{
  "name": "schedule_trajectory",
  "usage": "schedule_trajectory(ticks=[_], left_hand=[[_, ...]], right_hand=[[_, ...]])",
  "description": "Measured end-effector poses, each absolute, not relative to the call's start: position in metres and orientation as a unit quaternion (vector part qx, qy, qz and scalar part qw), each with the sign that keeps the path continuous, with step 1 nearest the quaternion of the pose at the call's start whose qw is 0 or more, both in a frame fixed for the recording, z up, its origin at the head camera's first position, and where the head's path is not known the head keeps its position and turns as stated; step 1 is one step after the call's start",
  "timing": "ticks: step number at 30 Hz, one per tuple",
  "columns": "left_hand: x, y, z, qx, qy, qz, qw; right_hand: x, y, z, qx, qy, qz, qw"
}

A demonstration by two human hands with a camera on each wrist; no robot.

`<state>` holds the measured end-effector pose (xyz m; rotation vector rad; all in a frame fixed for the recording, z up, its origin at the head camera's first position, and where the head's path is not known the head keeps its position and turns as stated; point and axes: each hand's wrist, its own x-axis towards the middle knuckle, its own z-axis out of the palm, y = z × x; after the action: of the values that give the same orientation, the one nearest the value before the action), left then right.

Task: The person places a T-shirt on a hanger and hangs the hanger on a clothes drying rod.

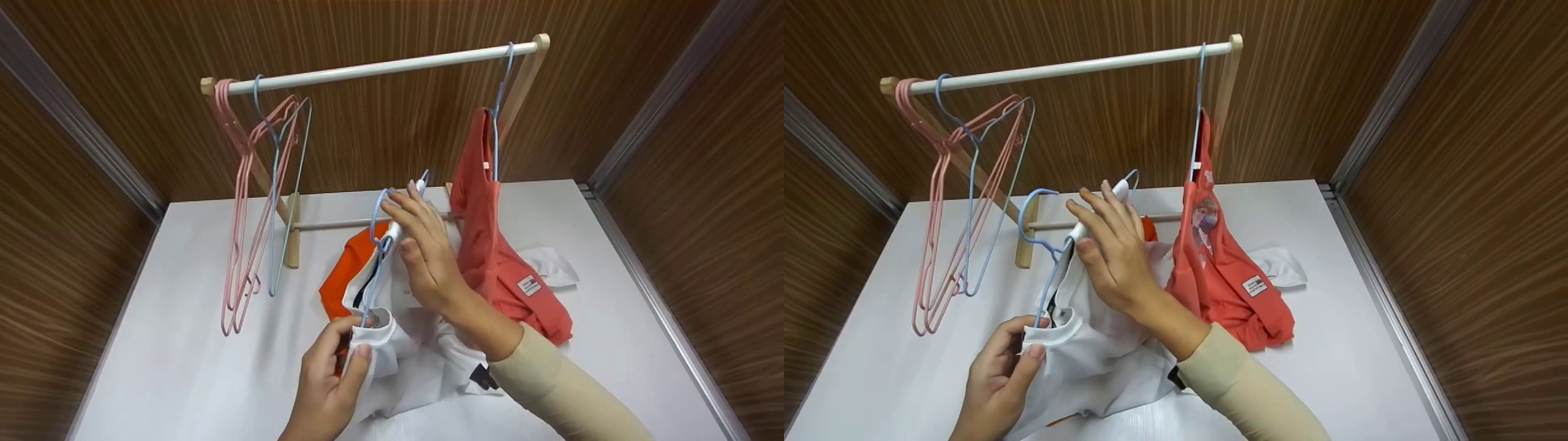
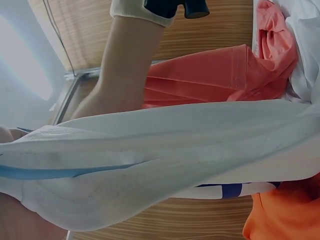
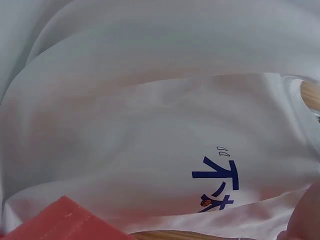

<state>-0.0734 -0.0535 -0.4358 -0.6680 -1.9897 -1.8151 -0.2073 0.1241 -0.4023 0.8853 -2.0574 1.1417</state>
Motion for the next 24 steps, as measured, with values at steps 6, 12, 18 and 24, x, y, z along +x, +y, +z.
schedule_trajectory(ticks=[6,12,18,24], left_hand=[[-0.071,-0.055,-0.439,-0.241,-0.704,-0.641,0.187],[-0.075,-0.052,-0.435,-0.254,-0.709,-0.637,0.162],[-0.074,-0.055,-0.433,-0.257,-0.714,-0.627,0.176],[-0.077,-0.059,-0.432,-0.247,-0.723,-0.624,0.168]], right_hand=[[-0.218,0.126,-0.412,0.304,-0.788,0.453,0.286],[-0.228,0.137,-0.416,0.259,-0.787,0.483,0.284],[-0.239,0.138,-0.42,0.244,-0.786,0.5,0.269],[-0.248,0.138,-0.421,0.22,-0.791,0.506,0.264]])
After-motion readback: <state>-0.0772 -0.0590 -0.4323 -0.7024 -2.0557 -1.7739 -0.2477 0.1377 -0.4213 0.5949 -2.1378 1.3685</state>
